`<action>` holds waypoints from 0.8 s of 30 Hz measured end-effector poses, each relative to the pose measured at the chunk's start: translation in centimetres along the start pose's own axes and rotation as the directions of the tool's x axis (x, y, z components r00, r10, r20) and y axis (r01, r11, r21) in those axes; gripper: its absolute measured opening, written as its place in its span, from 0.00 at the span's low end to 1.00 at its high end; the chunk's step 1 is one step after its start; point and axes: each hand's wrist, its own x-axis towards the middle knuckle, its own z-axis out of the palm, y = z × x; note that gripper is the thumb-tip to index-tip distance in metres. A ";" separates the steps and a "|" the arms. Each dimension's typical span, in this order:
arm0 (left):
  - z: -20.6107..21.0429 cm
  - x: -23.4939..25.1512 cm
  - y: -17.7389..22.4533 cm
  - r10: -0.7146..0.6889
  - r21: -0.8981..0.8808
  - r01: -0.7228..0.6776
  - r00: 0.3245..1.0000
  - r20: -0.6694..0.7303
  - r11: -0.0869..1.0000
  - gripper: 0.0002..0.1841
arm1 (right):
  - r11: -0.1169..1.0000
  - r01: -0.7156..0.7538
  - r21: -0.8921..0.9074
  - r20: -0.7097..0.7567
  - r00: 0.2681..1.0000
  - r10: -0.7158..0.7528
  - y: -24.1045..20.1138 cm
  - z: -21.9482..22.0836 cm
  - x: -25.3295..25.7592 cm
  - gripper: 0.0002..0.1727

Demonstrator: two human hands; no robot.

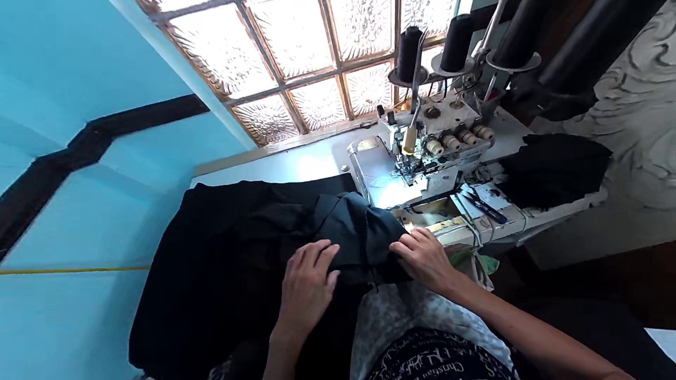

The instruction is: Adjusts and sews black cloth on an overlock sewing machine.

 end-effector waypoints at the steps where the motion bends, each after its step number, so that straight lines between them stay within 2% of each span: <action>1: 0.8 0.1 0.3 0.030 0.001 -0.030 0.999 -0.027 1.000 0.18 | 0.999 -0.003 0.039 -0.015 1.000 0.003 -0.1 -0.5 0.3 0.06; 3: 2.1 0.3 0.2 0.051 0.039 -0.048 0.996 -0.068 0.998 0.14 | 0.994 -0.033 0.106 -0.067 0.997 0.040 -0.1 -1.9 1.1 0.09; 6: 2.0 0.7 -1.1 -0.004 0.032 0.009 0.989 -0.148 0.999 0.08 | 0.987 -0.109 0.114 -0.203 0.971 0.130 0.6 -3.5 2.4 0.10; 8: 0.3 1.0 -2.0 -0.041 -0.101 0.019 0.975 -0.219 0.995 0.08 | 0.967 -0.178 0.182 -0.234 0.947 0.219 1.4 -4.2 3.4 0.11; 10: -1.7 1.2 -3.2 -0.045 -0.329 -0.033 0.973 -0.226 0.944 0.10 | 0.892 -0.285 0.350 -0.131 0.928 0.348 1.7 -4.8 4.3 0.11; 12: -3.1 1.0 -4.2 -0.023 -0.590 -0.099 0.980 -0.195 0.802 0.11 | 0.699 -0.381 0.605 0.061 0.897 0.437 1.5 -4.9 5.1 0.10; 13: -3.3 0.9 -4.4 -0.030 -0.696 -0.112 0.982 -0.189 0.709 0.12 | 0.539 -0.424 0.728 0.169 0.872 0.459 1.2 -4.8 5.4 0.10; 14: -3.4 0.8 -4.3 -0.077 -0.774 -0.104 0.978 -0.194 0.625 0.13 | 0.372 -0.455 0.809 0.254 0.842 0.477 0.7 -4.5 5.8 0.10; 15: -3.3 0.8 -3.6 -0.176 -0.820 -0.063 0.965 -0.196 0.568 0.14 | 0.252 -0.475 0.843 0.305 0.809 0.503 0.1 -4.1 6.1 0.10; 16: -3.1 0.9 -2.7 -0.303 -0.838 0.000 0.933 -0.197 0.545 0.13 | 0.223 -0.495 0.840 0.324 0.787 0.525 -0.5 -3.7 6.4 0.10; 17: -2.7 1.1 -1.9 -0.414 -0.830 0.069 0.887 -0.203 0.554 0.13 | 0.284 -0.520 0.805 0.306 0.776 0.552 -1.0 -3.4 6.6 0.10; 19: -1.8 1.2 -0.7 -0.530 -0.697 0.240 0.816 -0.232 0.675 0.12 | 0.571 -0.542 0.616 0.160 0.796 0.583 -1.6 -2.4 6.5 0.08; 20: -1.4 1.1 -0.3 -0.536 -0.547 0.339 0.805 -0.252 0.766 0.13 | 0.719 -0.507 0.476 0.063 0.835 0.547 -1.6 -1.5 6.1 0.07; 22: 0.0 0.5 0.3 -0.497 -0.185 0.463 0.834 -0.240 0.867 0.15 | 0.882 -0.418 0.218 -0.012 0.902 0.431 -1.0 0.9 4.6 0.08; 24: 2.6 -0.8 0.6 -0.460 0.015 0.469 0.872 -0.164 0.883 0.14 | 0.940 -0.341 0.018 0.020 0.940 0.341 -0.4 3.4 2.3 0.08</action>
